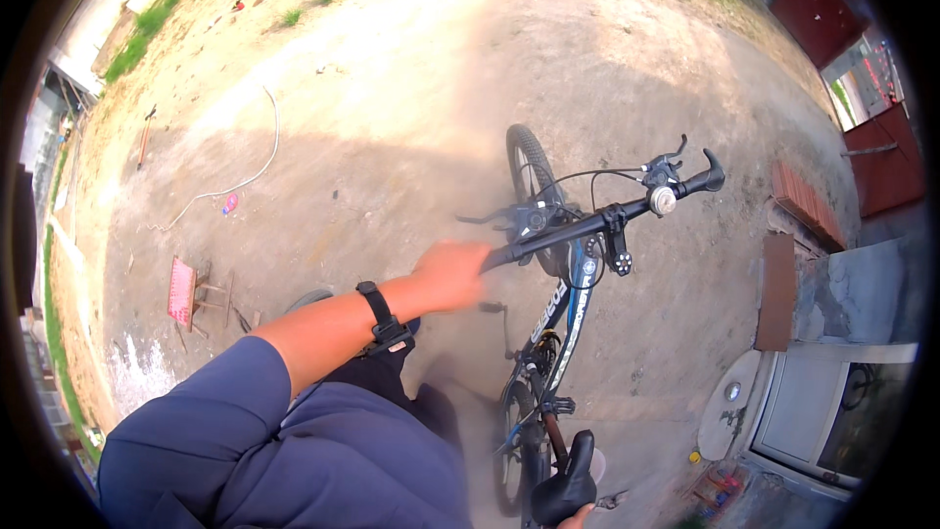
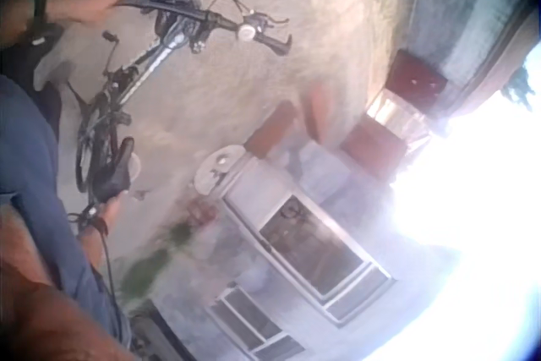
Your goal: The person uses a screwdriver to adjust the derailleur and gears of a bicycle, then moves to a second bicycle to inspect and adjust the chain mechanism near the pedals.
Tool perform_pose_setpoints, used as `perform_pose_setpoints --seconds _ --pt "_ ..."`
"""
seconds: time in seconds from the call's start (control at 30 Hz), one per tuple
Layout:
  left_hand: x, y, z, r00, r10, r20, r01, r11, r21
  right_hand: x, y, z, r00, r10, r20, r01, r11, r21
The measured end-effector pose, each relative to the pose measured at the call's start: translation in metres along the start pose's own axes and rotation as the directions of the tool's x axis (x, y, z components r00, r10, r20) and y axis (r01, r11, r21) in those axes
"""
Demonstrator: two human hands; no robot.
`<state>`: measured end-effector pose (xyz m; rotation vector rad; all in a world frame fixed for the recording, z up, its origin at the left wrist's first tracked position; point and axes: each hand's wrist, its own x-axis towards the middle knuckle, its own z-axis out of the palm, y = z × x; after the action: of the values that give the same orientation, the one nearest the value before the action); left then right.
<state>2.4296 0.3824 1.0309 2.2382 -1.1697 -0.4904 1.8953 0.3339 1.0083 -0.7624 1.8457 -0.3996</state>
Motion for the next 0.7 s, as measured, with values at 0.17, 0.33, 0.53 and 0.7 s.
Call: perform_pose_setpoints --seconds 0.17,0.33,0.53,0.7 --pt "0.056 -0.079 -0.062 0.995 -0.071 -0.068 0.072 0.997 0.013 -0.011 -0.065 0.087 0.999 0.001 0.036 0.0 0.999 -0.035" --pt "0.039 -0.181 -0.096 0.962 -0.173 -0.209 0.187 0.981 0.046 -0.03 -0.131 0.171 0.996 0.012 0.086 -0.001 0.991 -0.134" --pt "0.034 -0.241 -0.132 0.782 -0.575 -0.243 0.527 0.816 -0.237 -0.113 -0.297 0.308 0.951 -0.235 0.201 0.282 0.926 -0.252" --pt "0.002 -0.275 -0.144 0.582 -0.761 -0.289 0.624 0.645 -0.441 -0.126 -0.396 0.41 0.831 -0.474 0.291 0.555 0.672 -0.491"
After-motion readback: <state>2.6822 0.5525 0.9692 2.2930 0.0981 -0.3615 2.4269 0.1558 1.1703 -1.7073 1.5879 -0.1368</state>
